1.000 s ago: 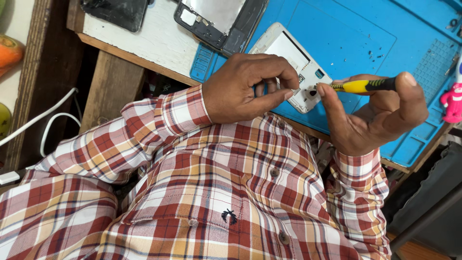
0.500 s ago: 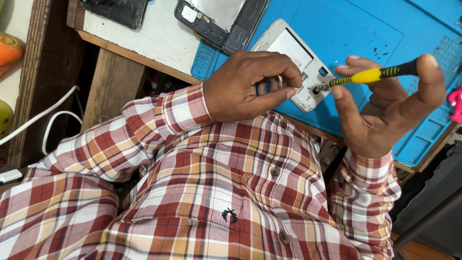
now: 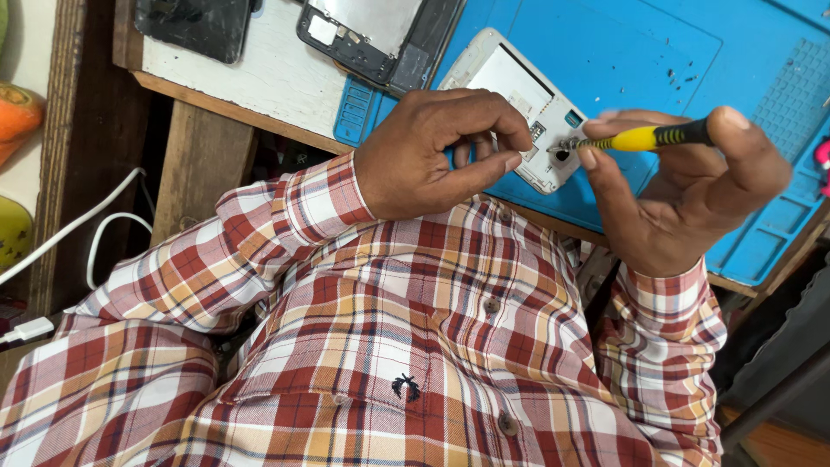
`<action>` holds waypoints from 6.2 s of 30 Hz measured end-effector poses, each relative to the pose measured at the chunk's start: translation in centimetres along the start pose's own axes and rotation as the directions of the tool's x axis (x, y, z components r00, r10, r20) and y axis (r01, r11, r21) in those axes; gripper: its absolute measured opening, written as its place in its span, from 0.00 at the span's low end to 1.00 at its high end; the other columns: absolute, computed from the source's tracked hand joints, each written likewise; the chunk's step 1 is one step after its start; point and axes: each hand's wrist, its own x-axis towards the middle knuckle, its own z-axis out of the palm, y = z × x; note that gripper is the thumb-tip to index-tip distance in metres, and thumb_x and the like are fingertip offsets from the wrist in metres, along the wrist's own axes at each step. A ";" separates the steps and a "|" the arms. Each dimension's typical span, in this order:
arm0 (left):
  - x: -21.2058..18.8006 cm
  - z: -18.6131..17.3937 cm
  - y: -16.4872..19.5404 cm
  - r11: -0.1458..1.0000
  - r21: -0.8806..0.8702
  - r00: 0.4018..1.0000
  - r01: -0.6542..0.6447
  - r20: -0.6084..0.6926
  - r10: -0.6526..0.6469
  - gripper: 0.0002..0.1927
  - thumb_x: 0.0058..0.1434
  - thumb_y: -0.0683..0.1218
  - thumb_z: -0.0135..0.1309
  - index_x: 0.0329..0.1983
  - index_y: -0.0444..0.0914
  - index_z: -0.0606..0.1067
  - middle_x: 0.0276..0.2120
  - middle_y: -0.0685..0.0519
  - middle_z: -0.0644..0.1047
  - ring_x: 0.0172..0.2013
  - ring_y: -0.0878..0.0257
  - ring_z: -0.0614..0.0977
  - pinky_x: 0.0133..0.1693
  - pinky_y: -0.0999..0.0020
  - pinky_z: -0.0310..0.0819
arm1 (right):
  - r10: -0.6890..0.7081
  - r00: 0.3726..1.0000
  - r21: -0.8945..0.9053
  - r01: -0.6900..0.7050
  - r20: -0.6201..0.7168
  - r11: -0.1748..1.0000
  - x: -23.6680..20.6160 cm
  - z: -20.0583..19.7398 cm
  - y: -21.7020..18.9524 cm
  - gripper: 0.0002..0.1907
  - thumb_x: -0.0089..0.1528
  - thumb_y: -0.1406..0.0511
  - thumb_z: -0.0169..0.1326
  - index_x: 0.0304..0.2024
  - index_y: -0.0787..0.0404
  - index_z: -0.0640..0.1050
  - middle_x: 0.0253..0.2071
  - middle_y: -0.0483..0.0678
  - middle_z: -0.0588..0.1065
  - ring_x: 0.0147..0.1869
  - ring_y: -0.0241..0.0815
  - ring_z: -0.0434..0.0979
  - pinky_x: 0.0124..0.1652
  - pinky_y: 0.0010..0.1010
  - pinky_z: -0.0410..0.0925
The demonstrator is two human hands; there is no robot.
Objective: The person uses a screwdriver to repeatedly loosen and tighten a screw on the back of a white mobile phone. The person holds the phone steady with the left hand while turning the screwdriver with the right hand.
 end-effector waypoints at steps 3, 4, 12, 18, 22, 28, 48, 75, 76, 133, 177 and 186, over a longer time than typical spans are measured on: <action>-0.1 0.1 -0.1 1.000 -0.013 1.000 0.014 0.002 -0.014 0.05 0.74 0.44 0.58 0.50 0.39 0.77 0.41 0.55 0.81 0.36 0.69 0.82 0.38 0.72 0.78 | -0.097 0.993 -0.098 0.091 -0.063 0.991 0.4 1.0 0.2 0.52 0.60 0.83 0.65 0.73 0.51 0.49 0.47 0.56 0.71 0.49 0.56 0.84 0.39 0.29 0.78; -0.1 0.0 -0.1 1.000 -0.010 1.000 0.019 0.000 -0.019 0.05 0.74 0.44 0.58 0.50 0.38 0.77 0.41 0.54 0.81 0.36 0.69 0.82 0.38 0.72 0.78 | -0.066 0.995 -0.105 0.057 -0.078 0.993 0.3 1.2 -0.1 0.51 0.61 0.83 0.65 0.73 0.50 0.49 0.49 0.59 0.68 0.50 0.56 0.84 0.41 0.31 0.79; -0.3 -0.2 0.0 0.999 -0.002 0.999 0.032 0.008 -0.032 0.05 0.74 0.44 0.58 0.50 0.38 0.77 0.42 0.55 0.81 0.36 0.70 0.82 0.36 0.73 0.77 | 0.012 1.000 -0.034 -0.011 0.006 0.999 0.6 0.2 -1.0 0.48 0.66 0.84 0.63 0.75 0.54 0.49 0.51 0.57 0.72 0.53 0.56 0.84 0.47 0.36 0.80; -0.2 0.0 -0.3 1.000 0.031 1.000 0.003 0.003 -0.003 0.05 0.75 0.44 0.58 0.51 0.39 0.77 0.42 0.55 0.81 0.36 0.70 0.82 0.37 0.74 0.77 | -0.124 0.990 -0.137 0.115 -0.066 0.984 0.8 1.0 -0.5 0.51 0.58 0.83 0.68 0.70 0.55 0.49 0.45 0.62 0.73 0.46 0.54 0.84 0.41 0.35 0.81; 0.0 0.1 -0.2 0.998 0.060 1.000 0.015 0.001 -0.015 0.05 0.73 0.44 0.58 0.49 0.39 0.78 0.40 0.55 0.81 0.34 0.70 0.82 0.34 0.74 0.76 | 0.039 0.997 -0.159 -0.048 -0.059 0.986 0.2 0.6 -0.7 0.51 0.63 0.81 0.68 0.72 0.53 0.47 0.49 0.60 0.74 0.48 0.53 0.84 0.42 0.36 0.77; -0.4 0.0 -0.4 0.999 0.010 0.999 0.033 0.014 -0.034 0.06 0.75 0.45 0.57 0.51 0.39 0.78 0.42 0.55 0.82 0.36 0.71 0.84 0.36 0.74 0.78 | -0.005 1.000 -0.049 0.004 -0.016 0.999 -0.1 0.9 -0.1 0.52 0.65 0.82 0.66 0.75 0.49 0.46 0.47 0.57 0.75 0.52 0.54 0.85 0.45 0.35 0.81; -0.3 0.0 -0.7 0.999 0.021 0.999 0.033 0.011 -0.033 0.06 0.75 0.45 0.57 0.50 0.39 0.78 0.40 0.55 0.82 0.36 0.69 0.84 0.36 0.74 0.78 | -0.072 0.994 -0.164 0.057 -0.082 0.985 0.4 1.2 0.1 0.53 0.62 0.80 0.72 0.72 0.54 0.49 0.49 0.67 0.66 0.50 0.55 0.82 0.42 0.36 0.82; -0.3 -0.2 -0.6 0.999 0.012 0.999 0.046 0.002 -0.046 0.06 0.74 0.45 0.57 0.50 0.38 0.78 0.38 0.54 0.83 0.36 0.69 0.85 0.36 0.74 0.78 | -0.115 0.988 -0.150 0.098 -0.104 0.984 0.3 2.9 -0.4 0.50 0.60 0.82 0.68 0.71 0.53 0.51 0.40 0.63 0.79 0.47 0.55 0.85 0.37 0.36 0.81; -0.3 -0.2 -0.6 0.999 0.013 0.999 0.040 0.002 -0.040 0.06 0.75 0.45 0.57 0.50 0.38 0.78 0.39 0.54 0.83 0.36 0.69 0.85 0.36 0.75 0.78 | -0.100 0.989 -0.160 0.082 -0.108 0.984 0.3 2.7 -0.6 0.49 0.62 0.82 0.68 0.72 0.53 0.51 0.40 0.63 0.79 0.48 0.55 0.85 0.37 0.35 0.80; -0.8 1.5 -0.6 0.710 0.689 0.987 -0.147 0.148 0.061 0.16 0.68 0.57 0.64 0.55 0.48 0.82 0.55 0.56 0.76 0.57 0.58 0.73 0.54 0.50 0.64 | 0.090 0.986 -0.010 -0.092 -0.141 0.996 -2.7 2.1 1.5 0.49 0.70 0.83 0.61 0.76 0.52 0.43 0.71 0.52 0.54 0.53 0.57 0.86 0.52 0.35 0.85; -0.5 0.8 -0.8 0.917 0.391 0.984 -0.079 -0.116 0.134 0.14 0.71 0.51 0.67 0.54 0.41 0.81 0.49 0.51 0.79 0.53 0.58 0.79 0.53 0.62 0.78 | 0.013 0.999 -0.116 -0.017 -0.036 0.993 -0.8 1.1 0.7 0.56 0.64 0.81 0.66 0.76 0.51 0.41 0.57 0.61 0.71 0.49 0.54 0.84 0.46 0.35 0.80; -0.6 1.0 -1.1 0.907 0.414 0.984 -0.082 -0.112 0.140 0.14 0.71 0.52 0.67 0.54 0.41 0.81 0.49 0.51 0.80 0.53 0.57 0.79 0.54 0.61 0.77 | 0.025 0.999 -0.037 -0.027 -0.032 0.999 -0.7 1.0 0.5 0.53 0.64 0.83 0.62 0.77 0.50 0.43 0.50 0.65 0.74 0.49 0.55 0.84 0.48 0.36 0.82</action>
